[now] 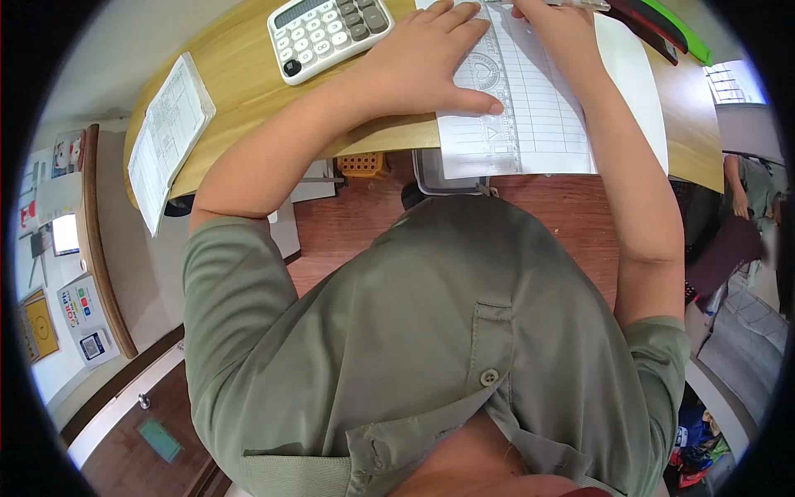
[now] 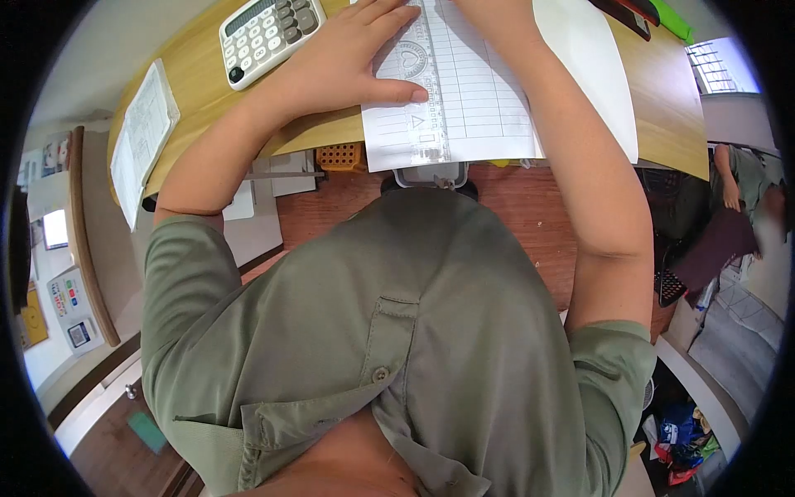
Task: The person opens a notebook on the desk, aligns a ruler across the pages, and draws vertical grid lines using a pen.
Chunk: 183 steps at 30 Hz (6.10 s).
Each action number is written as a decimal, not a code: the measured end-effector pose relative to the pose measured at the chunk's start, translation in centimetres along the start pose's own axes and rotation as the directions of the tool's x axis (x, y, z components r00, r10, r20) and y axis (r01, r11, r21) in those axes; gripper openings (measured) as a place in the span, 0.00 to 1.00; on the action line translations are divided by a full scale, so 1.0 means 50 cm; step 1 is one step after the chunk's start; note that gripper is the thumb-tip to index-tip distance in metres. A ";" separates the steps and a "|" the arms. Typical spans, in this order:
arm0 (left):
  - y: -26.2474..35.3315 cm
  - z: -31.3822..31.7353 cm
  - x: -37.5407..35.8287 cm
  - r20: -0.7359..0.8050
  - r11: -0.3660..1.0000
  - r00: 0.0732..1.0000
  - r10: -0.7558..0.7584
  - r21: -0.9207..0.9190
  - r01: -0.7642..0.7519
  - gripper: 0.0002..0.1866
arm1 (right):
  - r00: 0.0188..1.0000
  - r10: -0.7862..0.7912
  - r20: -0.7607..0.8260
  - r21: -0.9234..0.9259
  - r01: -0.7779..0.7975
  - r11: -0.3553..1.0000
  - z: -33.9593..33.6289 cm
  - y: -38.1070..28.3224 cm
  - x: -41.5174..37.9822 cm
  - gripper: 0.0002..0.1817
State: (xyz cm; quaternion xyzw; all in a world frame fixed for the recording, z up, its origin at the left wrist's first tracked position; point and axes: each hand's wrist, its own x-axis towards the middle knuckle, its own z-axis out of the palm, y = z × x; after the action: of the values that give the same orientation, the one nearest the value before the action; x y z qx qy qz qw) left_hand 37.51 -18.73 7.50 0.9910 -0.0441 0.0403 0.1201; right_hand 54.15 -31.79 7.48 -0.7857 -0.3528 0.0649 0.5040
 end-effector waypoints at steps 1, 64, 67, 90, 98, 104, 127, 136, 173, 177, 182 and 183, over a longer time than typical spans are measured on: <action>-0.001 0.001 0.000 0.001 1.000 1.000 0.000 -0.001 0.000 0.55 | 1.000 -0.010 -0.001 -0.009 0.010 1.000 0.001 0.004 0.002 0.09; 0.009 -0.012 -0.013 -0.113 0.999 0.993 -0.017 0.030 0.020 0.51 | 0.994 0.027 0.106 0.394 -0.067 0.917 -0.140 -0.066 -0.223 0.06; 0.004 -0.022 -0.022 -0.088 0.999 0.995 -0.039 0.033 0.042 0.52 | 1.000 -0.006 -0.015 0.435 0.012 0.900 -0.125 -0.070 -0.149 0.09; 0.002 -0.040 -0.035 -0.029 0.995 0.998 -0.063 0.082 0.066 0.52 | 0.998 0.024 0.058 0.340 -0.043 0.939 0.015 0.007 0.032 0.07; 0.002 -0.038 -0.035 -0.034 0.994 0.997 -0.062 0.083 0.065 0.52 | 0.997 -0.011 0.070 0.292 -0.010 0.956 0.017 0.004 0.030 0.09; 0.001 -0.035 -0.032 -0.046 0.996 0.998 -0.041 0.078 0.045 0.52 | 0.996 -0.007 0.085 0.276 -0.017 0.961 0.021 0.006 0.027 0.10; -0.001 -0.028 -0.030 -0.062 0.996 0.998 -0.021 0.088 0.027 0.53 | 0.995 -0.055 0.080 0.216 0.037 0.976 0.028 0.007 0.025 0.12; -0.003 -0.022 -0.027 -0.094 0.997 0.993 -0.075 -0.015 0.074 0.58 | 0.991 -0.084 0.105 0.153 0.067 0.986 0.025 0.033 0.038 0.10; -0.004 -0.040 -0.017 0.021 0.999 0.998 -0.054 0.005 0.054 0.57 | 0.977 -0.155 0.147 0.025 0.153 0.988 -0.015 -0.040 -0.079 0.07; -0.010 -0.031 -0.018 0.014 0.998 0.999 -0.042 0.038 0.042 0.56 | 0.976 -0.181 0.122 -0.024 0.185 0.982 -0.013 -0.042 -0.080 0.07; -0.006 -0.033 -0.021 0.012 0.999 0.999 -0.053 0.014 0.053 0.57 | 0.978 -0.173 0.114 -0.002 0.174 0.985 -0.010 -0.035 -0.075 0.07; -0.005 -0.034 -0.021 0.011 0.999 0.999 -0.053 0.014 0.053 0.57 | 0.979 -0.168 0.117 -0.008 0.170 0.985 -0.011 -0.035 -0.074 0.07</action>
State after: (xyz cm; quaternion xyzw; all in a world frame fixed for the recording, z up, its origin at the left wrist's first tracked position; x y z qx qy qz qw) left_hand 36.39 -17.98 8.97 0.9928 -0.0184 0.0316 0.1141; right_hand 50.79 -34.05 8.29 -0.7522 -0.4475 0.0642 0.4794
